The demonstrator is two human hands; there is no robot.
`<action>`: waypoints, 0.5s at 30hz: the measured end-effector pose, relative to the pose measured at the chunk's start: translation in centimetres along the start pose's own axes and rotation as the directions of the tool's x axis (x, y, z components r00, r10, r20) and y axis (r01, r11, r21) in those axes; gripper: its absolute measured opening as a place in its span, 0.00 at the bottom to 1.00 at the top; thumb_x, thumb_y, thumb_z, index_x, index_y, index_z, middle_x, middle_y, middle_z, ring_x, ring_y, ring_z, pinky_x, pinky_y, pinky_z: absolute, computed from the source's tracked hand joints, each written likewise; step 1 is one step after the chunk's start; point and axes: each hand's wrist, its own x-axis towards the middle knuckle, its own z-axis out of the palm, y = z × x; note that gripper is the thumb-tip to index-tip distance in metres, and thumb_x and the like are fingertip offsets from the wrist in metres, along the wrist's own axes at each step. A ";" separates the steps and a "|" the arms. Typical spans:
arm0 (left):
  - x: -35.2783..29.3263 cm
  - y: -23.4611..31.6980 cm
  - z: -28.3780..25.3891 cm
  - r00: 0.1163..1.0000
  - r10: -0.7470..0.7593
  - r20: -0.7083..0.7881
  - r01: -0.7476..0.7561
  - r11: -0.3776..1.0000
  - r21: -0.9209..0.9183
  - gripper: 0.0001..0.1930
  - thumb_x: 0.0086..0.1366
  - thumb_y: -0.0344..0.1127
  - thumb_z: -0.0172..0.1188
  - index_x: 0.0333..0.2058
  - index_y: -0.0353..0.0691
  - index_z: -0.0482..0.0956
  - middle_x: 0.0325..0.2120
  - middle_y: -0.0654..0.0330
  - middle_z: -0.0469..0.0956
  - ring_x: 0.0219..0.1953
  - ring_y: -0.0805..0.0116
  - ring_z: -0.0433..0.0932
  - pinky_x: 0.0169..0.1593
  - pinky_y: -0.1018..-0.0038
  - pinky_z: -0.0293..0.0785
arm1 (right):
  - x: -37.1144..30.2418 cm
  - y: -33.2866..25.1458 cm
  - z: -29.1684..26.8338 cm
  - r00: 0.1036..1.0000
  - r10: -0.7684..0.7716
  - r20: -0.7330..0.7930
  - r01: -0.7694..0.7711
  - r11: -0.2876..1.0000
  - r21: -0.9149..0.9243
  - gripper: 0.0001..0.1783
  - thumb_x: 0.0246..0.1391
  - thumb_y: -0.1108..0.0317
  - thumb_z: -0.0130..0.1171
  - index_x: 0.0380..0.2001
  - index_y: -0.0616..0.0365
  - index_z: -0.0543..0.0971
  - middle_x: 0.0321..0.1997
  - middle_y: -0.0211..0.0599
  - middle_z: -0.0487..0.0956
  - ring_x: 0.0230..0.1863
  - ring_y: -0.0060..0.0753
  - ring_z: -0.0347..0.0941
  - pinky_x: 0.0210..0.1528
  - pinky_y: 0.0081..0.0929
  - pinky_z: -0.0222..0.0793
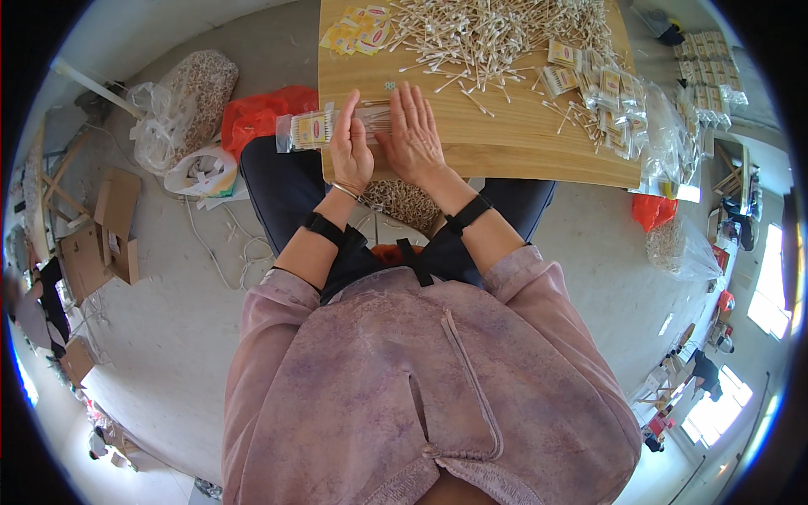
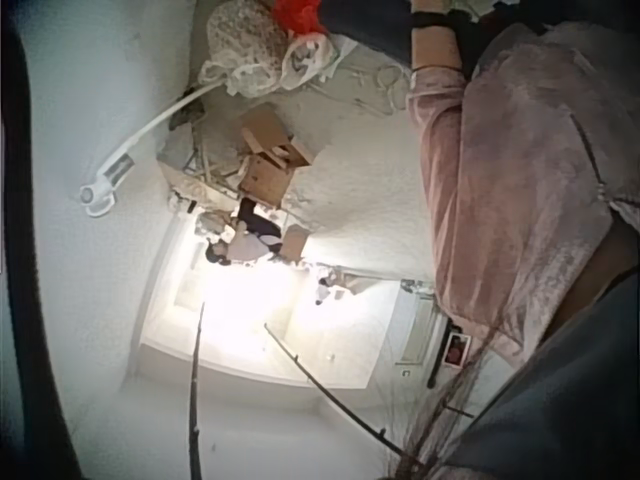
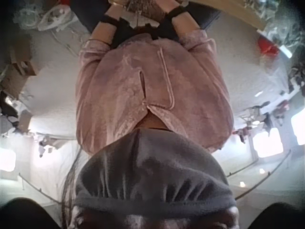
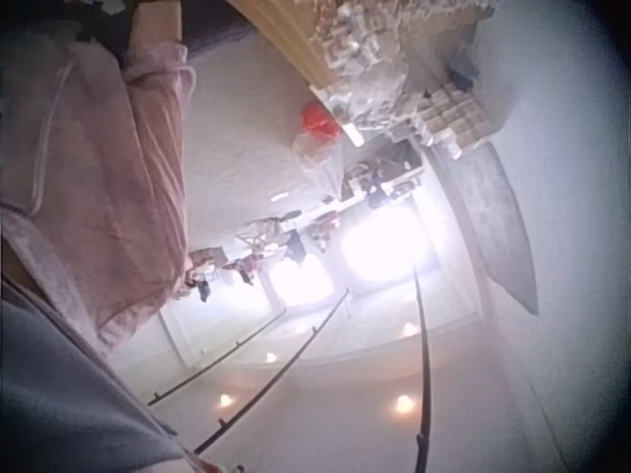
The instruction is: Manually counting and packaging cotton swabs into individual plastic bags with paper inserts.
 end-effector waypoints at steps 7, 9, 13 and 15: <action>0.3 0.5 -0.5 0.995 -0.062 0.078 0.071 0.991 -0.115 0.21 0.72 0.39 0.39 0.59 0.35 0.63 0.57 0.51 0.67 0.60 0.59 0.64 0.62 0.71 0.57 | -0.5 0.0 -1.2 1.000 -0.008 0.012 0.008 0.999 0.046 0.43 0.55 0.55 0.54 0.64 0.68 0.48 0.70 0.57 0.46 0.72 0.53 0.37 0.71 0.43 0.34; 0.5 1.0 -0.4 0.992 -0.064 0.105 0.076 0.990 -0.116 0.22 0.72 0.40 0.39 0.59 0.35 0.63 0.58 0.51 0.66 0.61 0.60 0.63 0.62 0.71 0.57 | -0.2 0.1 -0.8 1.000 0.014 -0.003 -0.014 0.999 0.038 0.42 0.55 0.56 0.53 0.65 0.68 0.48 0.70 0.56 0.46 0.72 0.53 0.37 0.71 0.43 0.34; 0.6 0.8 -0.6 0.991 -0.054 0.119 0.068 0.992 -0.111 0.23 0.71 0.40 0.39 0.59 0.33 0.62 0.59 0.50 0.64 0.63 0.59 0.61 0.64 0.70 0.54 | 0.0 0.5 -0.3 1.000 0.023 -0.018 -0.023 1.000 0.002 0.40 0.56 0.60 0.53 0.65 0.67 0.48 0.70 0.53 0.48 0.72 0.52 0.40 0.71 0.43 0.36; 0.7 0.5 -0.4 0.996 -0.042 0.083 0.049 0.995 -0.084 0.23 0.71 0.40 0.39 0.60 0.33 0.61 0.60 0.50 0.63 0.63 0.59 0.60 0.64 0.69 0.54 | 0.1 0.6 -0.4 1.000 0.009 -0.024 -0.009 1.000 0.007 0.40 0.56 0.60 0.53 0.65 0.66 0.49 0.70 0.52 0.49 0.72 0.51 0.40 0.71 0.43 0.36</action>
